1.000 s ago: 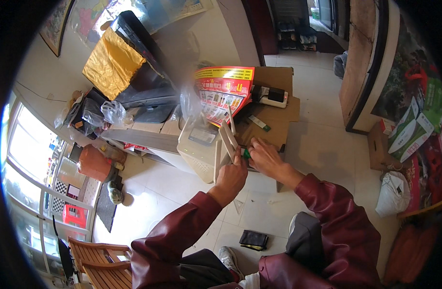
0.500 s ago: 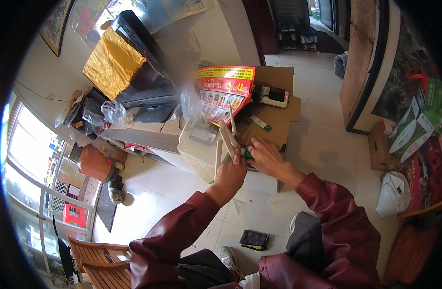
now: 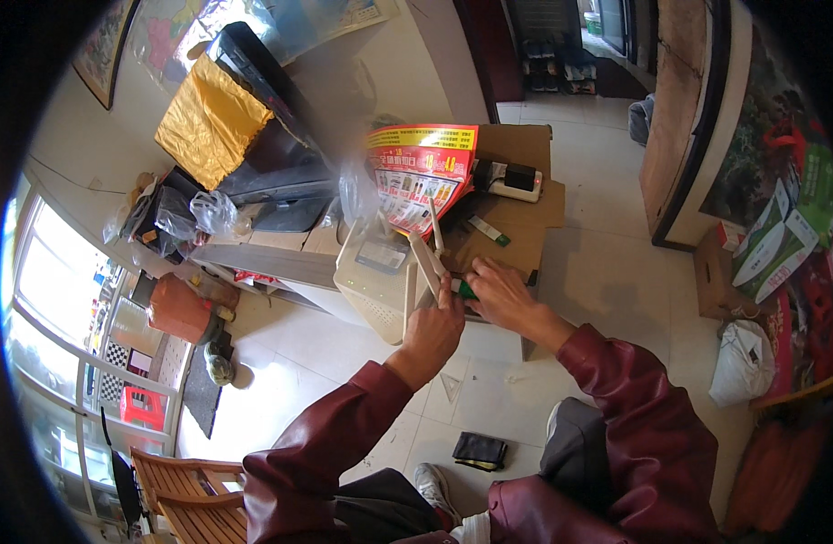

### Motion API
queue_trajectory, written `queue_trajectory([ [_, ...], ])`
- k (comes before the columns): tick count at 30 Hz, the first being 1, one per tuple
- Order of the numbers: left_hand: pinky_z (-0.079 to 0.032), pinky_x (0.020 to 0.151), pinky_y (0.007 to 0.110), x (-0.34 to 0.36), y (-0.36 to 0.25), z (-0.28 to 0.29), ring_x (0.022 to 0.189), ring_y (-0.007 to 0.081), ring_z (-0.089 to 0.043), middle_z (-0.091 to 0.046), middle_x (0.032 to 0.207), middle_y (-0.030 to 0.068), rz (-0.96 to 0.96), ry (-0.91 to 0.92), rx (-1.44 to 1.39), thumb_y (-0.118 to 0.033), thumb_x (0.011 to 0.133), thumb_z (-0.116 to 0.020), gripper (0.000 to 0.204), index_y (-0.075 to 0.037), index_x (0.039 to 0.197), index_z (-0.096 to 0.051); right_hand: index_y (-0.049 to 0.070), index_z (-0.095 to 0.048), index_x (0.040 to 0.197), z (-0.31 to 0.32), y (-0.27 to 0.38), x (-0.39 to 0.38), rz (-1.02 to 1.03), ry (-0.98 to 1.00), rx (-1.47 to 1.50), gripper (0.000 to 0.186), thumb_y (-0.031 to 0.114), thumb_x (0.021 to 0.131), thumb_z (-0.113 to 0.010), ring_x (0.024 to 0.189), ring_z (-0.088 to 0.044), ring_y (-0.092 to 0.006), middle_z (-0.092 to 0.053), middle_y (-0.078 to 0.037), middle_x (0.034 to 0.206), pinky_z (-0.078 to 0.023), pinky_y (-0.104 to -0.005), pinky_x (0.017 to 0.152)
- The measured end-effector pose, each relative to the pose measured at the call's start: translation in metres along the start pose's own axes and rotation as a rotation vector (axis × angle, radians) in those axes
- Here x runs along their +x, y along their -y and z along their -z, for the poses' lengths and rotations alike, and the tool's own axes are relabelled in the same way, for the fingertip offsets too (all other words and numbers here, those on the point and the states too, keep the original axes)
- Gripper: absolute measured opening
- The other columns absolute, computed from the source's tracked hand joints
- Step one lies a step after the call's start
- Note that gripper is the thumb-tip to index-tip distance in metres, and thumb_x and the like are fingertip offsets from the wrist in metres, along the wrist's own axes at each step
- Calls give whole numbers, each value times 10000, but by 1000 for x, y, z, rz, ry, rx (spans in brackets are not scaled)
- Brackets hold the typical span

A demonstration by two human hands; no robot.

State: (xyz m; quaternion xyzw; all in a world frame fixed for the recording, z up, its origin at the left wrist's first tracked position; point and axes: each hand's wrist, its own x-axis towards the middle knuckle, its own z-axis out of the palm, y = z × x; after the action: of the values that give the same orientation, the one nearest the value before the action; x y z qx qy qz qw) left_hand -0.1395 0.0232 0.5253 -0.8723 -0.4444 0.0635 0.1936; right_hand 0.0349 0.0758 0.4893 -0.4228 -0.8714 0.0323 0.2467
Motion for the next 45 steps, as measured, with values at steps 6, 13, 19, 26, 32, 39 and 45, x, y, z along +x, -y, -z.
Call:
queue_trajectory([
  [6,-544,497,339,4,-4,10,654,245,-714,-436,1426,363,23,34,13,-128,893,-537,334,77,1151,-589,-2,-647,998,-1,-5,-2,-25,3,8,358,198,742,-799,1048,-604,-337,-589,-161,1075,-540,-444,834],
  [13,-543,499,338,-1,-1,5,697,254,-725,-438,1427,359,7,55,48,-125,895,-532,359,83,1182,-591,12,-587,1016,28,-9,15,-214,-176,548,321,165,798,-766,871,-662,-289,-650,-134,948,-534,-405,787],
  [19,-543,496,342,2,-1,4,685,258,-723,-429,1428,366,11,49,42,-123,892,-530,361,85,1180,-592,28,-573,1069,30,-10,19,-62,-366,636,278,128,872,-741,734,-642,-142,-655,-50,857,-530,-310,668],
  [26,-565,532,399,-1,0,5,632,292,-711,-389,1459,360,34,34,-14,-102,881,-541,246,61,1055,-602,125,-596,1193,43,-31,9,-446,179,1709,231,245,995,-588,605,-605,-75,-643,-28,841,-510,-207,506],
  [32,-581,556,428,2,-4,3,621,309,-710,-378,1465,361,36,-8,-45,-91,866,-552,187,50,975,-609,22,-651,1176,-4,-41,-1,-740,187,1916,234,76,953,-601,775,-702,-195,-698,-119,981,-620,-336,731],
  [39,-553,511,332,3,-2,12,703,250,-726,-427,1437,356,14,110,43,-135,893,-537,377,70,1201,-605,-53,-625,1085,3,-22,2,-643,188,1374,224,93,920,-664,750,-717,-243,-701,-145,867,-608,-336,717],
  [45,-549,499,333,2,-2,3,666,244,-718,-432,1422,372,13,51,61,-133,898,-531,383,72,1214,-602,-5,-595,966,-3,-9,-1,-301,41,580,281,165,822,-767,665,-679,-317,-669,-164,728,-527,-408,632],
])
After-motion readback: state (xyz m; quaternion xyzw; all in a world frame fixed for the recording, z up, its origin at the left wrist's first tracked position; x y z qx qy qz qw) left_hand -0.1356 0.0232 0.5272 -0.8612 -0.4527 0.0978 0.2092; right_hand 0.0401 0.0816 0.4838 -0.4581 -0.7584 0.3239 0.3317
